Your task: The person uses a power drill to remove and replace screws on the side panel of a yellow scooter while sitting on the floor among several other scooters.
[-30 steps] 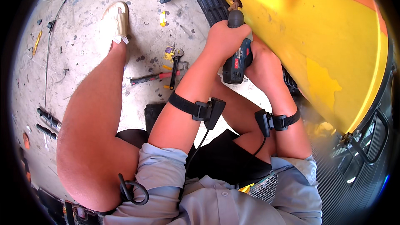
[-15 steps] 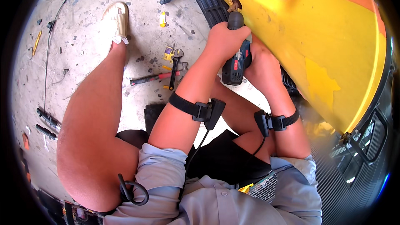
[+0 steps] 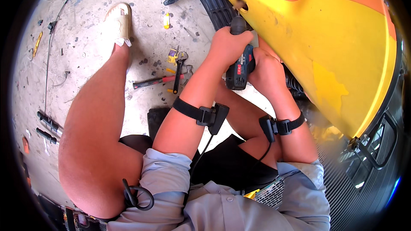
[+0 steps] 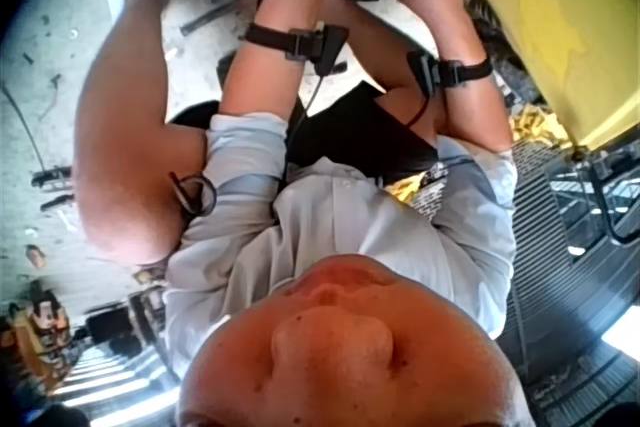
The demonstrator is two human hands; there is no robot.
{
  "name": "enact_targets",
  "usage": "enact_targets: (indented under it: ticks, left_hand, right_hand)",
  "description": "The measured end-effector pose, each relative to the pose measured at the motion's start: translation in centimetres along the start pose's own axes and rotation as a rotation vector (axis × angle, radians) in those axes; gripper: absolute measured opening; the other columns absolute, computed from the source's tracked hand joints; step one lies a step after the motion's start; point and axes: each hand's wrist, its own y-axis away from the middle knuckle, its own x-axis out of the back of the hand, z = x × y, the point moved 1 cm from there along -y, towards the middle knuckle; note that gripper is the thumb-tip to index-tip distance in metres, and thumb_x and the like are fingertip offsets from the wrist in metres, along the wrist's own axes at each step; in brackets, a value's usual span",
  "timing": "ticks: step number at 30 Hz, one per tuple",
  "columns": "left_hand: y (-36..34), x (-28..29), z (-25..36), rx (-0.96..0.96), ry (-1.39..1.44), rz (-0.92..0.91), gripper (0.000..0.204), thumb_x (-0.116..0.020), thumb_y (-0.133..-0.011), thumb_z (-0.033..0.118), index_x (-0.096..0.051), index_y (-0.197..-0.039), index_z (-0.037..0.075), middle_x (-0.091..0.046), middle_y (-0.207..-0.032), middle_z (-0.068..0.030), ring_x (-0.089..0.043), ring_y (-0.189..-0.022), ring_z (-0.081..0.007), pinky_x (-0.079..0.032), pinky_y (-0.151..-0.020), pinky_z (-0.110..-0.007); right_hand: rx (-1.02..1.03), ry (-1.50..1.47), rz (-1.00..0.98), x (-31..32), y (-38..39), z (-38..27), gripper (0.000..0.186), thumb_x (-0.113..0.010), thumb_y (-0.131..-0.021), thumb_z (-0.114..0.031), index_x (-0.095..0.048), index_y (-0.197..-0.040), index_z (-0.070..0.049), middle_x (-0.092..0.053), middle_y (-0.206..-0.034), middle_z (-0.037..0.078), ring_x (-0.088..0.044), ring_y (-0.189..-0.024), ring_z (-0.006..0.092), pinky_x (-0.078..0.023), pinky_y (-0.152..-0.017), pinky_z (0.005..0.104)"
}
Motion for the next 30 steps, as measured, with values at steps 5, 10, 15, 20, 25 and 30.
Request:
enact_targets:
  ticks: [5, 10, 15, 20, 25, 30]
  left_hand:
    - [-0.5, 0.1, -0.5, -0.030, -0.053, 0.013, 0.034, -0.070, -0.081, 0.025, -0.067, -0.094, -0.005, -0.067, -0.082, -0.0092, -0.064, -0.065, -0.0152, -0.053, -0.059, -0.032]
    - [0.8, 0.0, 1.0, -0.062, -0.082, -0.025, 0.035, -0.070, -0.081, 0.028, -0.067, -0.094, -0.005, -0.068, -0.083, -0.0088, -0.064, -0.067, -0.0158, -0.053, -0.061, -0.033]
    - [0.9, 0.0, 1.5, -0.108, -0.115, -0.027, 0.035, -0.070, -0.081, 0.028, -0.067, -0.094, -0.004, -0.068, -0.083, -0.0087, -0.064, -0.068, -0.0160, -0.052, -0.062, -0.033]
    - [0.5, 0.1, 1.2, -0.105, -0.089, -0.020, 0.034, -0.070, -0.082, 0.028, -0.067, -0.093, -0.004, -0.067, -0.082, -0.0082, -0.064, -0.068, -0.0159, -0.052, -0.062, -0.033]
    - [0.3, 0.1, 1.0, -0.083, -0.054, -0.025, 0.033, -0.070, -0.082, 0.027, -0.067, -0.094, -0.004, -0.067, -0.082, -0.0081, -0.064, -0.068, -0.0154, -0.053, -0.061, -0.033]
    - [0.5, 0.2, 1.3, -0.081, -0.068, -0.030, 0.033, -0.070, -0.083, 0.027, -0.067, -0.094, -0.004, -0.067, -0.082, -0.0081, -0.064, -0.067, -0.0150, -0.052, -0.061, -0.032]
  right_hand:
    - [0.007, 0.012, 0.007, 0.2, 0.2, -0.1, 0.019, -0.073, -0.070, -0.003, -0.061, -0.085, -0.003, -0.069, -0.083, 0.021, -0.067, -0.078, 0.0428, -0.052, -0.071, 0.0486]
    - [-0.114, -0.024, -0.086, 1.1, 0.2, -0.8, 0.021, -0.071, -0.071, 0.000, -0.060, -0.089, -0.002, -0.067, -0.090, 0.024, -0.063, -0.091, 0.0469, -0.051, -0.078, 0.0505]
    - [-0.092, 0.007, -0.033, 0.9, 0.3, -0.7, 0.021, -0.071, -0.072, -0.001, -0.059, -0.089, -0.001, -0.066, -0.093, 0.023, -0.065, -0.092, 0.0456, -0.051, -0.078, 0.0502]
    - [-0.054, 0.004, -0.002, 0.9, 0.2, -0.6, 0.021, -0.071, -0.072, -0.001, -0.060, -0.089, -0.001, -0.067, -0.091, 0.023, -0.065, -0.090, 0.0449, -0.052, -0.077, 0.0501]
    - [-0.034, 0.014, 0.002, 0.7, -0.1, -0.4, 0.020, -0.071, -0.072, -0.001, -0.061, -0.089, -0.001, -0.068, -0.089, 0.023, -0.066, -0.086, 0.0444, -0.052, -0.075, 0.0498]
    - [-0.026, 0.014, 0.015, 1.0, 0.0, -0.7, 0.019, -0.072, -0.069, 0.001, -0.060, -0.085, -0.001, -0.067, -0.083, 0.023, -0.066, -0.083, 0.0437, -0.051, -0.076, 0.0492]
